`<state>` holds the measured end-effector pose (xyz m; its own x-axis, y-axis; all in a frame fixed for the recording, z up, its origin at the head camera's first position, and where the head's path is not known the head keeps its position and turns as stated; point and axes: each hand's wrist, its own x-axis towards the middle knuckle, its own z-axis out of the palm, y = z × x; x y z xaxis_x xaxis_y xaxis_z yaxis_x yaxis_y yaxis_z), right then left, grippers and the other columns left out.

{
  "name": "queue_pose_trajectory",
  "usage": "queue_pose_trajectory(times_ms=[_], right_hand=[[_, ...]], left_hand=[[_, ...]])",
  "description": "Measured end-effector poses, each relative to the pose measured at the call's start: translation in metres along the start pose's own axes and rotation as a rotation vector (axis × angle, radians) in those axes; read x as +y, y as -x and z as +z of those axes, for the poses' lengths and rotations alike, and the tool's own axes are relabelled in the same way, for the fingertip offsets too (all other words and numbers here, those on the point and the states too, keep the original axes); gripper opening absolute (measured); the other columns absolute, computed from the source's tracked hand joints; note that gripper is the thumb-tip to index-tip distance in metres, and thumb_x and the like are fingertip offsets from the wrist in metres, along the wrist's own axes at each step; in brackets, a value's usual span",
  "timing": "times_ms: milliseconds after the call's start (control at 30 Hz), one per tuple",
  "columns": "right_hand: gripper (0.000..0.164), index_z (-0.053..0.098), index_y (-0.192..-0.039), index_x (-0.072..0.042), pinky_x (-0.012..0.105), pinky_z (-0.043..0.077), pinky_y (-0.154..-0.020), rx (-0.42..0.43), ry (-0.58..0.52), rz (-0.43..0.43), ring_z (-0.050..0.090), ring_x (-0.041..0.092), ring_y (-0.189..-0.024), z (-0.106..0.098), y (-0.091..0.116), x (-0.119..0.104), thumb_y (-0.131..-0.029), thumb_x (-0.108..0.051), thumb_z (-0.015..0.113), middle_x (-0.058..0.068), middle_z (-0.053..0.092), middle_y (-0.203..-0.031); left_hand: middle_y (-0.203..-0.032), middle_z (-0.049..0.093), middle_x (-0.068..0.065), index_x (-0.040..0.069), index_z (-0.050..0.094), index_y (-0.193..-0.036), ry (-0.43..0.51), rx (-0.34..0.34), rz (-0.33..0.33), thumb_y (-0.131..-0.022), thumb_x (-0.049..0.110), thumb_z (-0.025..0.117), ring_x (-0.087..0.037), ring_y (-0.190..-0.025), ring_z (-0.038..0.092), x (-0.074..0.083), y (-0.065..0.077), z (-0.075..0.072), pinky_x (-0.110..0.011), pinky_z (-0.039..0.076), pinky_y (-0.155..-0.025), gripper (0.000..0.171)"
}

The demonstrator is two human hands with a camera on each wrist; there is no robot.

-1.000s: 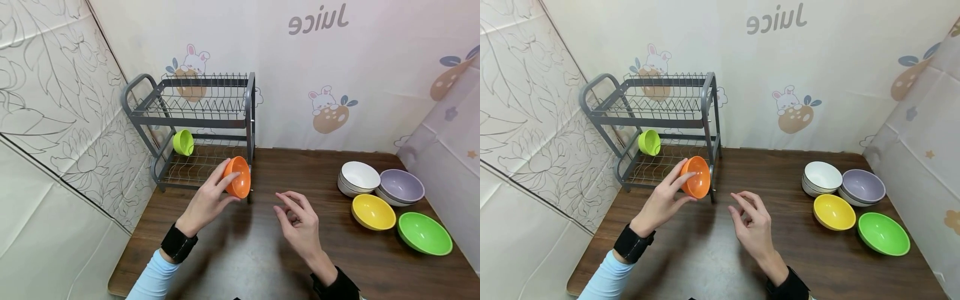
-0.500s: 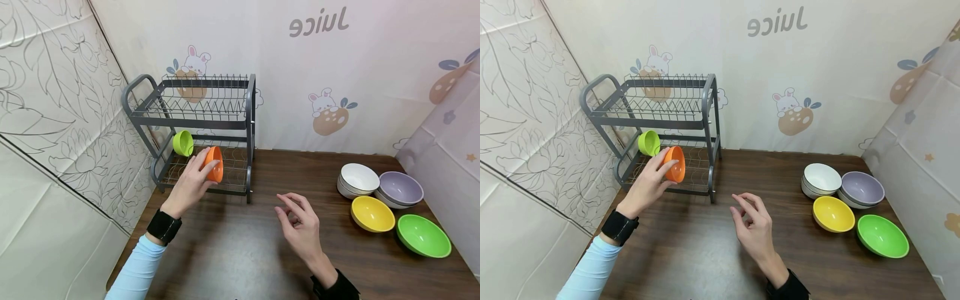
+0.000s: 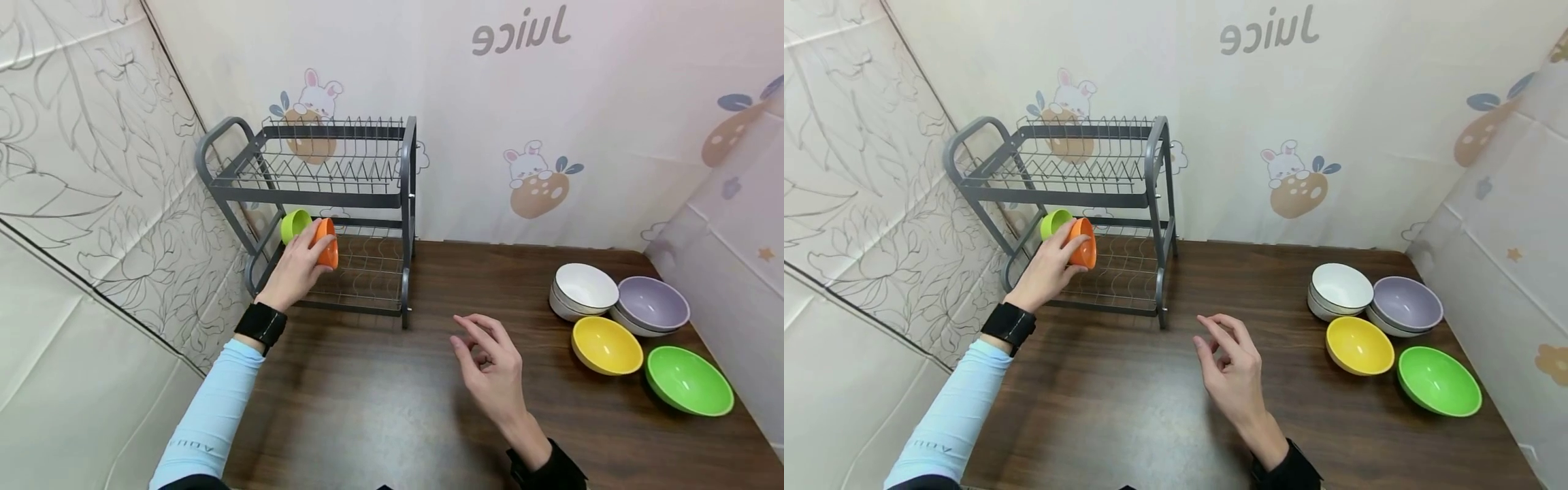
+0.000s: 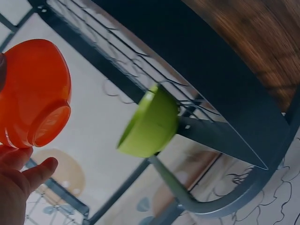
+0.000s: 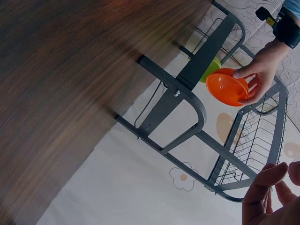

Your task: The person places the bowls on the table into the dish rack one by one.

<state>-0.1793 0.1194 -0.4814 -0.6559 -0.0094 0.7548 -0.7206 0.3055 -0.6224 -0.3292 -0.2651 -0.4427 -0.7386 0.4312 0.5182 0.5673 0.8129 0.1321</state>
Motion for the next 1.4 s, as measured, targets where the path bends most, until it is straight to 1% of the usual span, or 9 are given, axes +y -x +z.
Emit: queue_pose_trajectory(times_ms=[133,300,433,533,567,800,1033,1233,1400], right_hand=[[0.045,0.077,-0.122,-0.001,0.016,0.043,-0.044,-0.001,0.011,0.006,0.06,0.01,-0.076,-0.001,0.0,0.0,-0.081,0.018,0.079,0.014,0.066,-0.117],[0.045,0.077,-0.122,-0.001,0.016,0.042,-0.044,-0.002,0.022,0.014,0.059,0.01,-0.077,-0.003,0.001,0.0,-0.082,0.018,0.079,0.012,0.066,-0.117],[0.044,0.077,-0.123,-0.002,0.016,0.043,-0.045,-0.002,0.026,0.02,0.06,0.01,-0.077,-0.004,0.001,-0.002,-0.083,0.017,0.079,0.011,0.066,-0.118],[0.044,0.077,-0.123,-0.003,0.016,0.043,-0.045,0.003,0.023,0.022,0.06,0.01,-0.077,-0.004,0.002,-0.002,-0.083,0.016,0.079,0.011,0.066,-0.118],[0.044,0.077,-0.123,-0.002,0.016,0.043,-0.045,0.005,0.023,0.022,0.06,0.01,-0.077,-0.004,0.002,-0.002,-0.083,0.017,0.079,0.012,0.066,-0.118],[0.044,0.077,-0.122,-0.002,0.016,0.044,-0.045,0.016,0.038,0.023,0.06,0.009,-0.076,-0.005,0.003,-0.002,-0.082,0.017,0.08,0.012,0.067,-0.117],[0.044,0.077,-0.122,-0.003,0.016,0.044,-0.045,0.021,0.047,0.029,0.06,0.01,-0.076,-0.005,0.004,-0.001,-0.082,0.016,0.08,0.011,0.067,-0.117],[0.044,0.077,-0.121,-0.003,0.017,0.044,-0.045,0.02,0.053,0.04,0.06,0.01,-0.076,-0.005,0.005,-0.001,-0.082,0.016,0.08,0.01,0.067,-0.117],[0.044,0.077,-0.122,-0.003,0.017,0.044,-0.045,0.021,0.049,0.042,0.06,0.01,-0.076,-0.004,0.005,-0.001,-0.082,0.016,0.08,0.011,0.067,-0.118]], left_hand=[[-0.162,0.033,-0.03,0.005,0.054,-0.145,0.018,-0.022,0.005,-0.085,0.009,0.088,-0.045,-0.148,0.035,-0.017,-0.005,0.002,-0.062,0.034,-0.117,0.069],[-0.163,0.032,-0.027,0.004,0.054,-0.145,0.008,-0.046,0.009,-0.086,0.009,0.088,-0.045,-0.147,0.035,-0.032,-0.016,0.004,-0.061,0.034,-0.117,0.069],[-0.163,0.032,-0.028,0.005,0.054,-0.146,-0.028,-0.076,-0.02,-0.086,0.01,0.088,-0.045,-0.148,0.033,-0.04,-0.024,0.006,-0.068,0.033,-0.115,0.07],[-0.162,0.033,-0.029,0.006,0.053,-0.147,-0.053,-0.105,-0.043,-0.087,0.012,0.087,-0.045,-0.149,0.032,-0.045,-0.028,0.007,-0.074,0.031,-0.112,0.069],[-0.162,0.033,-0.029,0.006,0.054,-0.147,-0.059,-0.111,-0.046,-0.087,0.012,0.087,-0.046,-0.149,0.032,-0.046,-0.03,0.008,-0.074,0.031,-0.112,0.069],[-0.16,0.035,-0.03,0.005,0.056,-0.142,-0.083,-0.156,-0.035,-0.087,0.008,0.087,-0.045,-0.148,0.033,-0.057,-0.036,0.015,-0.077,0.03,-0.111,0.063],[-0.158,0.035,-0.03,0.005,0.056,-0.141,-0.102,-0.181,-0.025,-0.085,0.006,0.088,-0.046,-0.147,0.034,-0.068,-0.04,0.018,-0.076,0.03,-0.112,0.065],[-0.159,0.035,-0.03,0.006,0.057,-0.142,-0.103,-0.212,-0.031,-0.085,0.007,0.089,-0.046,-0.147,0.035,-0.074,-0.043,0.025,-0.077,0.027,-0.113,0.065],[-0.16,0.034,-0.031,0.004,0.056,-0.144,-0.066,-0.232,-0.031,-0.086,0.006,0.087,-0.048,-0.146,0.036,-0.073,-0.045,0.031,-0.078,0.024,-0.113,0.066]])
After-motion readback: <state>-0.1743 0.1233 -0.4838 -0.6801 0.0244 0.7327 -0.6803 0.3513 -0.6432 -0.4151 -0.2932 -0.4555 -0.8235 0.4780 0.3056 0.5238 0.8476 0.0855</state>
